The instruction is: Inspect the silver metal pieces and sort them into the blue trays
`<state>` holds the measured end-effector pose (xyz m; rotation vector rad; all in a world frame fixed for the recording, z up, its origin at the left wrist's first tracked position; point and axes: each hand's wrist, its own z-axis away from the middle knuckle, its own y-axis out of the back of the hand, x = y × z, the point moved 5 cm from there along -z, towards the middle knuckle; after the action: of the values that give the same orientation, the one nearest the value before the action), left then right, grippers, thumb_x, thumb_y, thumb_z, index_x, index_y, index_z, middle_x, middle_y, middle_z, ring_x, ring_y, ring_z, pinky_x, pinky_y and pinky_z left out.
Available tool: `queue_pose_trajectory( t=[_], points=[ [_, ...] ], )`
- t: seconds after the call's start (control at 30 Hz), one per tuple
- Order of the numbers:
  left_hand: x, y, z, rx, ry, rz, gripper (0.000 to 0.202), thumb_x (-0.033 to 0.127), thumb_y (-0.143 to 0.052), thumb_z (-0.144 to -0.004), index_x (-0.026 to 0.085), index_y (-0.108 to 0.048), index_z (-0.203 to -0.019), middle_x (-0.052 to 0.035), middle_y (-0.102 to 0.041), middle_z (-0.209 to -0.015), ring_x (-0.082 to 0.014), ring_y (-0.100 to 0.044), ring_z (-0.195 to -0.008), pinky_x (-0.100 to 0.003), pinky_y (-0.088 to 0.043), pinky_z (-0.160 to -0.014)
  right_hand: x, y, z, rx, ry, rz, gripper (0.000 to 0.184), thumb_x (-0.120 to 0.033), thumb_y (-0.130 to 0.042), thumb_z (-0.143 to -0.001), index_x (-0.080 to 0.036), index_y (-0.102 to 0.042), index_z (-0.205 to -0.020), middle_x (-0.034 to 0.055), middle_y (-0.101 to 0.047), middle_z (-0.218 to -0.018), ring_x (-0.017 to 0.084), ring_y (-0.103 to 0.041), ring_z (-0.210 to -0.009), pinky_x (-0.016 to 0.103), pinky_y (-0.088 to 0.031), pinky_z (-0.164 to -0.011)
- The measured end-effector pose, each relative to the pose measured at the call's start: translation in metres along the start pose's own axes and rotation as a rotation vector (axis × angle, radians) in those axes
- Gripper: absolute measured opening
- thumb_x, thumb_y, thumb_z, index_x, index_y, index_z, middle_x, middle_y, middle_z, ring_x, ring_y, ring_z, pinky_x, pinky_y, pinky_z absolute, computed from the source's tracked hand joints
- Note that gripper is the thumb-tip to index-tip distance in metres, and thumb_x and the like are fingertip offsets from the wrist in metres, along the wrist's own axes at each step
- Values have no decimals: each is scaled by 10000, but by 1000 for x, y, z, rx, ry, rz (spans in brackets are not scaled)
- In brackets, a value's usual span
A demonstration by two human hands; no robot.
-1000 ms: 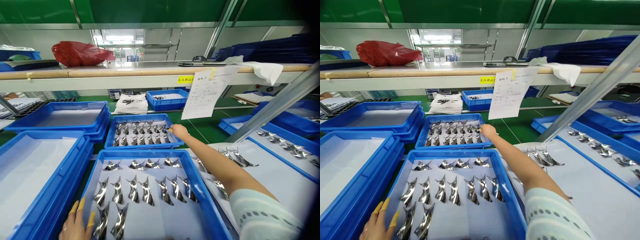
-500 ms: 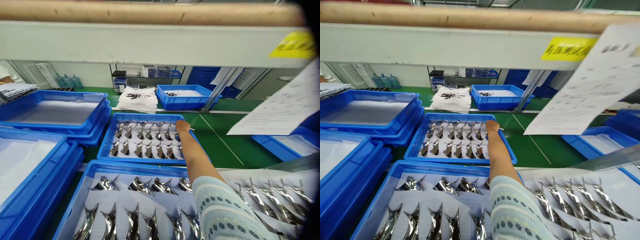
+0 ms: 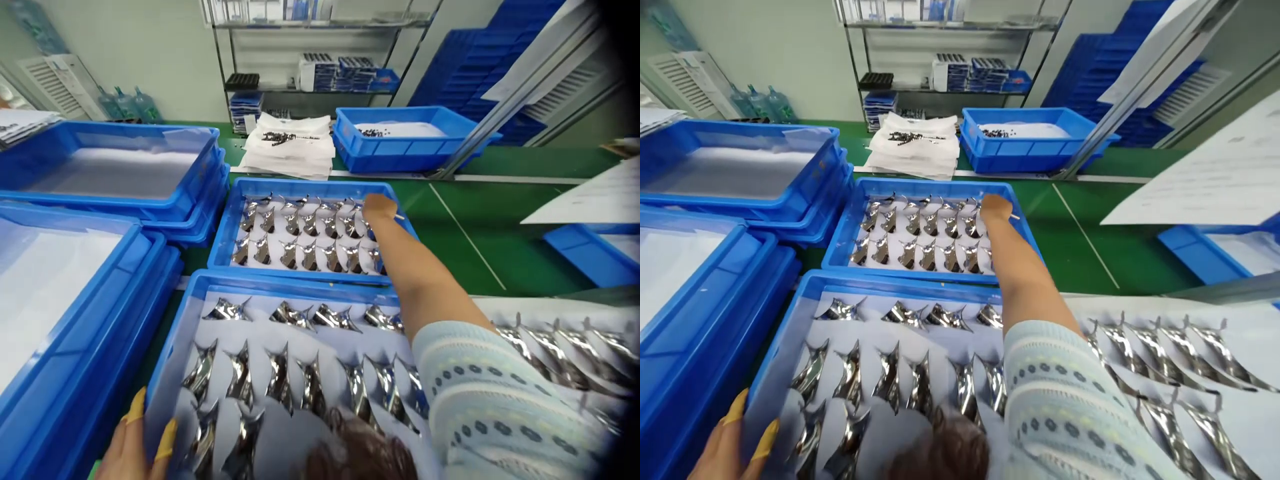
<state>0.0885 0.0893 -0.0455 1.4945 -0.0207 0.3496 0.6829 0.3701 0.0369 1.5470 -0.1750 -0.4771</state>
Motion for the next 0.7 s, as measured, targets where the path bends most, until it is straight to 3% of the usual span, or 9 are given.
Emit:
queue_pose_trajectory(
  t=[0.1, 0.17, 0.27, 0.37, 0.47, 0.57, 0.7],
  points=[
    [18, 19, 3, -10, -86, -125, 764, 554, -313, -939, 54, -353, -1515, -240, -605, -1300, -416, -653, -1097, -485, -547, -826, -20, 6, 33, -14, -43, 92, 274, -262, -556, -1014, -108, -617, -1231, 138, -622, -1281, 215, -640, -1115, 443, -514, -981],
    [31, 23, 0, 6, -151, -139, 752, 525, -317, -963, -6, -363, -1493, -274, -600, -1297, -410, -640, -1121, -489, -529, -890, -43, 5, 73, -26, 36, 118, 296, -233, -521, -1013, -95, -614, -1257, 173, -609, -1319, 266, -611, -1186, 463, -491, -1006],
    [38, 23, -2, 17, -169, -161, 710, 454, -390, -967, -41, -371, -1476, -296, -573, -1332, -406, -646, -1106, -489, -522, -902, -87, -7, 167, -119, 261, 112, 338, -169, -450, -999, -77, -638, -1265, 216, -610, -1339, 299, -598, -1220, 405, -464, -1008],
    [38, 24, -1, 17, -154, -170, 689, 400, -453, -955, -32, -368, -1485, -294, -577, -1328, -405, -655, -1082, -493, -520, -890, -133, -37, 281, -313, 542, 97, 295, -204, -541, -961, -184, -709, -1202, 106, -683, -1286, 233, -645, -1155, 296, -484, -963],
    [38, 27, 0, 28, -124, -110, 667, 356, -488, -946, 3, -376, -1500, -293, -587, -1318, -400, -656, -1087, -504, -504, -915, -171, -72, 370, -459, 726, 129, 225, -258, -615, -938, -204, -732, -1123, 79, -726, -1174, 218, -684, -1060, 291, -530, -883],
    [40, 32, 3, 77, -122, -28, 624, 319, -516, -933, 37, -432, -1483, -287, -577, -1339, -401, -620, -1160, -532, -475, -970, -196, -97, 411, -501, 763, 197, 237, -321, -599, -982, -153, -687, -1124, 85, -714, -1122, 209, -690, -994, 383, -568, -874],
    [39, 36, 23, 152, -172, 36, 550, 326, -532, -930, 147, -517, -1450, -223, -497, -1465, -396, -512, -1306, -554, -436, -1031, -206, -111, 423, -484, 749, 266, 275, -342, -636, -969, -132, -655, -1146, 88, -684, -1139, 209, -679, -991, 417, -585, -867]
  ],
)
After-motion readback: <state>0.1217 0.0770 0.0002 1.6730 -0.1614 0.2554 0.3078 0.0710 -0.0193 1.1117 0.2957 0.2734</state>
